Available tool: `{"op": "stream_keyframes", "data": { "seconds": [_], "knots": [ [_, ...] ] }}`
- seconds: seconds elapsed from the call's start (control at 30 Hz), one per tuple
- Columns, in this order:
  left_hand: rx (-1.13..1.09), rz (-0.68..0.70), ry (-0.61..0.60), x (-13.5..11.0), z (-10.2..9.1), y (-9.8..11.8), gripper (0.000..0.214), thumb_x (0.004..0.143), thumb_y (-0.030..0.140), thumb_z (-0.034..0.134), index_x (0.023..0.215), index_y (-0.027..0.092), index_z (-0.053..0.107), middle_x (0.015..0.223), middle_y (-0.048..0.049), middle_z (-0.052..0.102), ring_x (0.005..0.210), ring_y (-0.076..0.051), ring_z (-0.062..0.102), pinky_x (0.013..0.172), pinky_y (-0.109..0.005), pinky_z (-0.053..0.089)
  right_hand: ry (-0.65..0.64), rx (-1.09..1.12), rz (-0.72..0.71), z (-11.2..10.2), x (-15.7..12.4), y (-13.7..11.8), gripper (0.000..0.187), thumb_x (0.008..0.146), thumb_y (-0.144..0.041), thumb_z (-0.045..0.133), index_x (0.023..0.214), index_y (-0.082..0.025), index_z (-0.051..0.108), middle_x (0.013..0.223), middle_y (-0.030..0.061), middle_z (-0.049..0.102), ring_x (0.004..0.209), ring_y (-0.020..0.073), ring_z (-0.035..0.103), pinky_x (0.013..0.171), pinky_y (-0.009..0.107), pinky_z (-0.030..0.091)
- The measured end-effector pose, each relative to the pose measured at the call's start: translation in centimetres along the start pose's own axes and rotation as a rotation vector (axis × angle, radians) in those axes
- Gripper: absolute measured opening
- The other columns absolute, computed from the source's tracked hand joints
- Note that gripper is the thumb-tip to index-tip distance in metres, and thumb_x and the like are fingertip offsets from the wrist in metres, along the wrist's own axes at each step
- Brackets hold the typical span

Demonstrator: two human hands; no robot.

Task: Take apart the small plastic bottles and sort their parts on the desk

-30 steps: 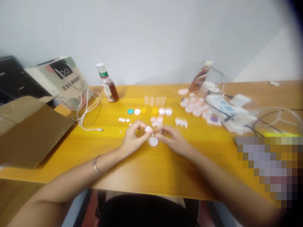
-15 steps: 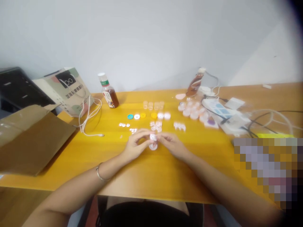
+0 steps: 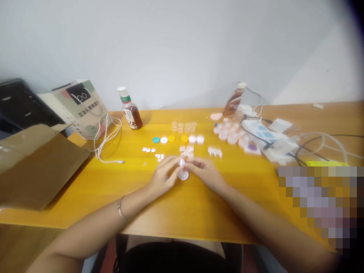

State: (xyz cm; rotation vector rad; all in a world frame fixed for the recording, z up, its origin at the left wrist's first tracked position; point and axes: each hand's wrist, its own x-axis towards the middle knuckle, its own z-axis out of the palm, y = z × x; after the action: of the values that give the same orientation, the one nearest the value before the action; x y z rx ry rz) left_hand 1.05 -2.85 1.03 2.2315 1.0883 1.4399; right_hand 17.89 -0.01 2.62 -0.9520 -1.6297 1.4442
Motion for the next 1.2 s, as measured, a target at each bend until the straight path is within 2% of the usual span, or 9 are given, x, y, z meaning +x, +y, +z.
{"op": "stream_keyframes", "data": {
  "seconds": [0.2, 0.37, 0.57, 0.97, 1.2],
  "knots": [
    [0.302, 0.216, -0.128, 0.1, -0.7, -1.1, 0.037, 0.084, 0.013, 0.048, 0.121, 0.014, 0.048, 0.111, -0.0125, 0.059, 0.103, -0.019, 0.055, 0.088, -0.035, 0.048, 0.054, 0.053, 0.023, 0.4, -0.1, 0.1, 0.031, 0.066, -0.038, 0.067, 0.091, -0.020, 0.068, 0.083, 0.0006, 0.071, 0.081, 0.0177, 0.064, 0.081, 0.034, 0.050],
    [0.422, 0.320, -0.129, 0.3, -1.1, -1.6, 0.034, 0.087, 0.015, 0.046, 0.121, 0.015, 0.046, 0.112, -0.0114, 0.060, 0.102, -0.018, 0.057, 0.087, -0.034, 0.051, 0.120, 0.047, 0.008, 0.7, -0.2, -0.1, 0.024, 0.065, -0.035, 0.068, 0.086, -0.023, 0.071, 0.089, 0.0003, 0.071, 0.089, 0.0205, 0.064, 0.087, 0.038, 0.049],
    [0.583, 0.355, -0.232, 0.3, -1.4, -1.1, 0.033, 0.089, 0.014, 0.041, 0.122, 0.012, 0.045, 0.114, -0.0146, 0.059, 0.104, -0.021, 0.058, 0.086, -0.037, 0.052, 0.095, 0.055, 0.006, 0.7, -0.3, 0.1, 0.027, 0.067, -0.038, 0.065, 0.087, -0.021, 0.071, 0.087, 0.0007, 0.071, 0.088, 0.0215, 0.065, 0.087, 0.040, 0.049],
    [0.735, 0.503, -0.200, 0.1, -0.8, -0.8, 0.030, 0.087, 0.009, 0.041, 0.116, 0.005, 0.047, 0.103, -0.0176, 0.063, 0.088, -0.022, 0.064, 0.073, -0.036, 0.055, 0.111, 0.012, 0.006, 1.0, -0.3, -0.4, 0.018, 0.068, -0.025, 0.057, 0.077, -0.017, 0.070, 0.083, 0.0023, 0.072, 0.083, 0.0210, 0.066, 0.082, 0.036, 0.051],
    [0.754, 0.518, -0.192, 0.3, -0.7, -0.5, 0.029, 0.088, 0.009, 0.039, 0.115, 0.005, 0.047, 0.101, -0.0179, 0.064, 0.086, -0.022, 0.064, 0.071, -0.035, 0.054, 0.158, -0.085, 0.008, 1.3, -0.2, -0.7, 0.020, 0.067, -0.021, 0.053, 0.077, -0.018, 0.070, 0.079, 0.0009, 0.072, 0.083, 0.0214, 0.066, 0.078, 0.034, 0.053]
  ]
}}
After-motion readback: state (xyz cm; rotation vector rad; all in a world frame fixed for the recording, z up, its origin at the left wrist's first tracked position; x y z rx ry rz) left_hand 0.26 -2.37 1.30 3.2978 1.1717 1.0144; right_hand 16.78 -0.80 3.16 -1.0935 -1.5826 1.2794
